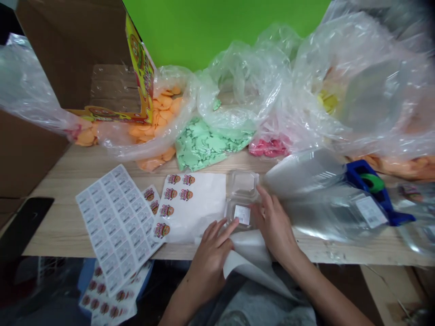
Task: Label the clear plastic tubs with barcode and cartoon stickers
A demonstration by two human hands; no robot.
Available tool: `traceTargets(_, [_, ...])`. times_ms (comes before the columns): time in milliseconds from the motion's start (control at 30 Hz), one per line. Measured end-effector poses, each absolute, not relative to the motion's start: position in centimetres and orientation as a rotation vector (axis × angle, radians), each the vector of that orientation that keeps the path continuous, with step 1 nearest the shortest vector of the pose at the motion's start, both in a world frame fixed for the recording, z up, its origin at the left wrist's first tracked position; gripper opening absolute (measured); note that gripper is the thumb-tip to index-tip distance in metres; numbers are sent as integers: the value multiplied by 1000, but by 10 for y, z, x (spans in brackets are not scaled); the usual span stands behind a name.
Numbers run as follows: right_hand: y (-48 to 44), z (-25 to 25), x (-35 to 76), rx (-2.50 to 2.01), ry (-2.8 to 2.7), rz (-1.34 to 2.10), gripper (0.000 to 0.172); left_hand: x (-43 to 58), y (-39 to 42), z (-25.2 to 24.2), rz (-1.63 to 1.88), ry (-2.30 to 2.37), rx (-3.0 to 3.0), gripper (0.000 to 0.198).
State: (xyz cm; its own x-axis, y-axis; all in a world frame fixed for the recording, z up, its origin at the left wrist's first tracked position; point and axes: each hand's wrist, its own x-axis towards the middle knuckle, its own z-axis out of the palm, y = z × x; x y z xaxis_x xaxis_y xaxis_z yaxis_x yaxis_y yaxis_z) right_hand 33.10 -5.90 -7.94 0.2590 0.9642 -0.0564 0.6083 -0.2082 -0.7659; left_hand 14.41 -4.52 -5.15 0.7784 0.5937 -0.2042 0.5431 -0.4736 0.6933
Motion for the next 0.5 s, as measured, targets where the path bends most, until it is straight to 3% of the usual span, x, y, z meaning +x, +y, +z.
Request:
traceTargets(300, [-64, -80, 336, -1648, -1508, 979, 57, 124, -68, -68, 335, 1086, 1824, 20])
traceTargets(500, [-55, -60, 354, -1628, -1290, 1161, 52, 135, -65, -63, 339, 1015, 2091, 20])
